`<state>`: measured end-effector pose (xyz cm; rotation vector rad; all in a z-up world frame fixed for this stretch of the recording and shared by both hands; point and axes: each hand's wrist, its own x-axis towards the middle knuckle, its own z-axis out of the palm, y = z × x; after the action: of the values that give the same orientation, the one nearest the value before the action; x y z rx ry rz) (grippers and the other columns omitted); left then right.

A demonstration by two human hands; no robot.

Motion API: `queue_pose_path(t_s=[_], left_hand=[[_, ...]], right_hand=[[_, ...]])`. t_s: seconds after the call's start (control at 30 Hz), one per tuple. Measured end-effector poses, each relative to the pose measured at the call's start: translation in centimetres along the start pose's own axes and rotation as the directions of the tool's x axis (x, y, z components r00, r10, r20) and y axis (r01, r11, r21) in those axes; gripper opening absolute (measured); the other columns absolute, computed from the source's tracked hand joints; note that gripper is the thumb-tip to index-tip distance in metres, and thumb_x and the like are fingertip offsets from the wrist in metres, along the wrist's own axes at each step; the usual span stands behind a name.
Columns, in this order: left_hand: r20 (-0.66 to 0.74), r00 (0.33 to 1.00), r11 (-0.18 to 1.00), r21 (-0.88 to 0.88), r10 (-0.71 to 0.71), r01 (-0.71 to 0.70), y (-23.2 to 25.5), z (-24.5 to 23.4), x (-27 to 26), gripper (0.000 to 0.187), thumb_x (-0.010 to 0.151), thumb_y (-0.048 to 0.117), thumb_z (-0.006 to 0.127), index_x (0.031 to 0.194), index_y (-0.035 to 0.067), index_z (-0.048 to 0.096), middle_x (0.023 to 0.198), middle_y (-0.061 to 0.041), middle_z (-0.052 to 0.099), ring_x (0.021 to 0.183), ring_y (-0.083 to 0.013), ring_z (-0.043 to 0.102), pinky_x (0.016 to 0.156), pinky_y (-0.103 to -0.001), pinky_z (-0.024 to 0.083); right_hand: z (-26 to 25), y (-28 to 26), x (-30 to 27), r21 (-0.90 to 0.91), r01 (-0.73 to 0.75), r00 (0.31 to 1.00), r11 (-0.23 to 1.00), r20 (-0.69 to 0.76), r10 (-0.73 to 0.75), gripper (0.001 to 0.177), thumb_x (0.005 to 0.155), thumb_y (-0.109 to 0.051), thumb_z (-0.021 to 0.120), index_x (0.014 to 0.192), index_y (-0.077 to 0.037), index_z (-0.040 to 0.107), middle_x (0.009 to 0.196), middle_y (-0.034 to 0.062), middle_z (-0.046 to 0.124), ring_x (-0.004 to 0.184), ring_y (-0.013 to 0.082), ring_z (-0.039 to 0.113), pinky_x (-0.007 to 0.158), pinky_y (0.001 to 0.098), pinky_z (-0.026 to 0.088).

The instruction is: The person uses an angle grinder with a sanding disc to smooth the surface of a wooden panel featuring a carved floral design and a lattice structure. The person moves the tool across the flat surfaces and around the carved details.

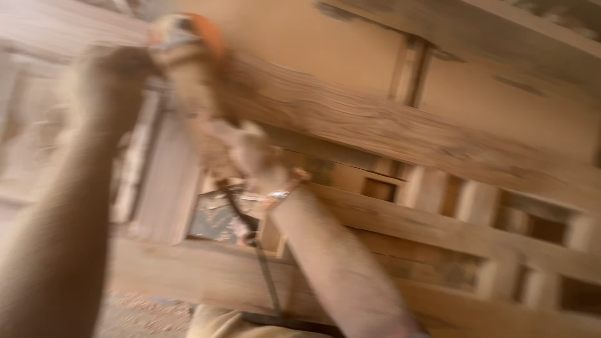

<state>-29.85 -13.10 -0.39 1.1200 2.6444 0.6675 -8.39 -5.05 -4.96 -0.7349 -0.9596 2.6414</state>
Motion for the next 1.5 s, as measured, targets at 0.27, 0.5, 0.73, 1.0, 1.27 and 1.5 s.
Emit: queue_pose_path(t_s=[0.27,0.5,0.73,1.0,1.27,1.5], left_hand=[[-0.032,0.981,0.98,-0.044,0.193,-0.195,6.9,3.6,-3.3,0.012,0.107,0.029,0.068,0.1,0.03,0.077,0.105,-0.002,0.071,0.099,-0.0258,0.064,0.092,-0.045,0.048],[0.078,0.964,0.967,-0.006,0.255,-0.255,22.9,11.8,-8.9,0.015,0.1,0.031,0.066,0.095,0.031,0.08,0.111,-0.003,0.07,0.111,-0.0306,0.058,0.095,-0.053,0.042],[0.336,0.901,0.958,-0.006,0.273,-0.288,39.6,19.4,-14.2,0.019,0.1,0.03,0.061,0.11,0.033,0.076,0.124,-0.001,0.065,0.121,-0.0229,0.054,0.107,-0.05,0.037],[0.53,0.759,0.899,-0.015,0.378,-0.437,54.5,25.3,-20.0,0.053,0.081,0.041,0.079,0.129,0.024,0.063,0.135,-0.004,0.055,0.131,-0.0245,0.045,0.104,-0.051,0.036],[0.63,0.589,0.822,-0.147,0.506,-0.55,64.1,29.0,-24.5,0.04,0.093,0.044,0.064,0.128,0.023,0.065,0.131,-0.002,0.06,0.128,-0.0197,0.05,0.111,-0.052,0.033],[0.637,0.597,0.83,-0.125,0.487,-0.544,64.1,29.3,-25.0,0.035,0.097,0.041,0.058,0.128,0.024,0.065,0.136,-0.004,0.057,0.131,-0.0217,0.048,0.116,-0.057,0.029]], right_hand=[[-4.2,-3.3,-7.1,-0.062,-0.001,1.0,0.998,-0.028,-0.001,0.077,0.087,-0.045,0.073,0.144,-0.002,0.044,0.116,0.0207,0.061,0.093,0.0269,0.069,0.073,0.039,0.066],[-14.8,-7.9,-20.4,-0.027,0.094,0.979,0.995,-0.178,-0.097,0.066,0.088,-0.044,0.077,0.137,-0.006,0.054,0.108,0.0121,0.065,0.087,0.0204,0.07,0.069,0.035,0.064],[-25.3,-11.7,-33.3,-0.018,0.124,0.911,0.992,-0.394,-0.121,0.056,0.09,-0.047,0.073,0.119,0.0,0.063,0.092,0.0137,0.072,0.075,0.0224,0.074,0.064,0.0356,0.063],[-34.1,-15.2,-45.5,-0.041,0.117,0.783,0.992,-0.611,-0.118,0.059,0.101,-0.051,0.054,0.131,0.0,0.054,0.095,0.0145,0.072,0.078,0.0255,0.073,0.066,0.0391,0.064],[-41.3,-16.0,-54.6,-0.063,0.185,0.69,0.981,-0.703,-0.176,0.066,0.112,-0.058,0.04,0.149,-0.003,0.046,0.113,0.0154,0.069,0.096,0.0279,0.069,0.082,0.044,0.059],[-43.0,-15.8,-55.5,-0.023,0.157,0.739,0.987,-0.661,-0.133,0.065,0.114,-0.058,0.035,0.146,-0.002,0.048,0.117,0.0174,0.069,0.098,0.0324,0.069,0.081,0.0458,0.059]])
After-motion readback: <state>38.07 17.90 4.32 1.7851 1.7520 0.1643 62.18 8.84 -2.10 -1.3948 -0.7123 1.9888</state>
